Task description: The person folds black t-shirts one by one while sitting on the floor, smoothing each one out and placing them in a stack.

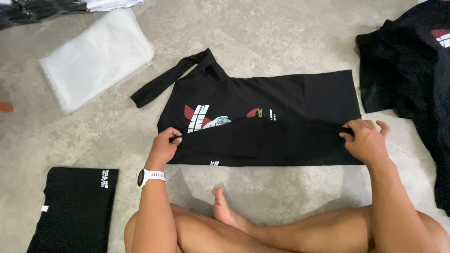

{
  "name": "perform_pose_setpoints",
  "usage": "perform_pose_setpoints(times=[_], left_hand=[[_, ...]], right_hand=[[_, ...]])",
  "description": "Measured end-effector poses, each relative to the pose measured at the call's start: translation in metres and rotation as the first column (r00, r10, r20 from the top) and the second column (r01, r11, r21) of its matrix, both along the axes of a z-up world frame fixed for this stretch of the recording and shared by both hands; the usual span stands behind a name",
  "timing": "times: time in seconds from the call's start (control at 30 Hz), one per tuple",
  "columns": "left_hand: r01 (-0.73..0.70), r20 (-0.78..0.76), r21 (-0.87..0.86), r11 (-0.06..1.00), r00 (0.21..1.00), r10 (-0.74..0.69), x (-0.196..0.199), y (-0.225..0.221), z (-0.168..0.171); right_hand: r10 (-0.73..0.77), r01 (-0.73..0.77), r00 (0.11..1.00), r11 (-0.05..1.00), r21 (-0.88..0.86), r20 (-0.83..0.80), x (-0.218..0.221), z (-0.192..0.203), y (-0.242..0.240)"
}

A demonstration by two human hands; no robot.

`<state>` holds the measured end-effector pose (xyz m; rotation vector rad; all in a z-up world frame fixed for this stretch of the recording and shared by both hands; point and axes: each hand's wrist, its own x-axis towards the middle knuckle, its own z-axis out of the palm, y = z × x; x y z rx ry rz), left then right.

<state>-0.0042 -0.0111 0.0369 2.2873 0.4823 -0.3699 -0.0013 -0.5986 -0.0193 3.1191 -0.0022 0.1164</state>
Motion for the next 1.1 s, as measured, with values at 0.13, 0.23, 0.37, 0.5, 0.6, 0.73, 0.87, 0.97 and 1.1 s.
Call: perform_pose_setpoints(times=[0.13, 0.23, 0.37, 0.5, 0.6, 0.73, 0.87, 0.97, 1.1], left_hand=[[0.044, 0.075, 0.097, 0.994, 0.996, -0.052, 0.009, 0.004, -0.036], [0.071, 0.134, 0.168, 0.983, 0.987, -0.094, 0.008, -0.001, -0.040], [0.022, 0.199, 0.292, 0.956, 0.976, -0.084, 0.003, 0.006, -0.045], [-0.160, -0.108, 0.513, 0.844, 0.963, 0.248, -0.013, 0.022, -0.024], [-0.112, -0.417, 0.446, 0.888, 0.852, 0.317, -0.018, 0.064, -0.072], [-0.636, -0.340, -0.063, 0.770, 0.738, 0.582, -0.028, 0.038, -0.064], [-0.823, -0.400, -0.388, 0.414, 0.555, 0.729, -0.034, 0.032, -0.070], [-0.814, -0.424, -0.460, 0.355, 0.552, 0.718, -0.039, 0.030, -0.060], [-0.806, -0.271, -0.330, 0.491, 0.580, 0.768, -0.047, 0.053, -0.092]], right_hand=[[0.014, -0.014, 0.998, 1.000, -0.009, 0.061, 0.010, -0.024, 0.005], [0.007, -0.006, 0.994, 1.000, -0.010, 0.111, 0.011, -0.041, 0.005], [-0.147, 0.138, 0.989, 0.970, 0.199, 0.030, 0.001, -0.008, 0.016], [-0.572, 0.607, 0.794, 0.730, 0.314, -0.207, -0.021, 0.030, 0.012], [-0.668, 0.796, 0.603, 0.546, 0.263, -0.436, -0.040, 0.018, -0.011], [-0.654, 0.788, 0.602, 0.579, 0.209, -0.457, -0.051, 0.004, -0.010], [-0.702, 0.719, 0.671, 0.534, 0.445, -0.241, -0.052, -0.051, -0.033], [-0.714, 0.670, 0.685, 0.538, 0.511, -0.146, -0.052, -0.063, -0.037], [-0.747, 0.637, 0.663, 0.521, 0.568, -0.059, -0.048, -0.101, -0.071]])
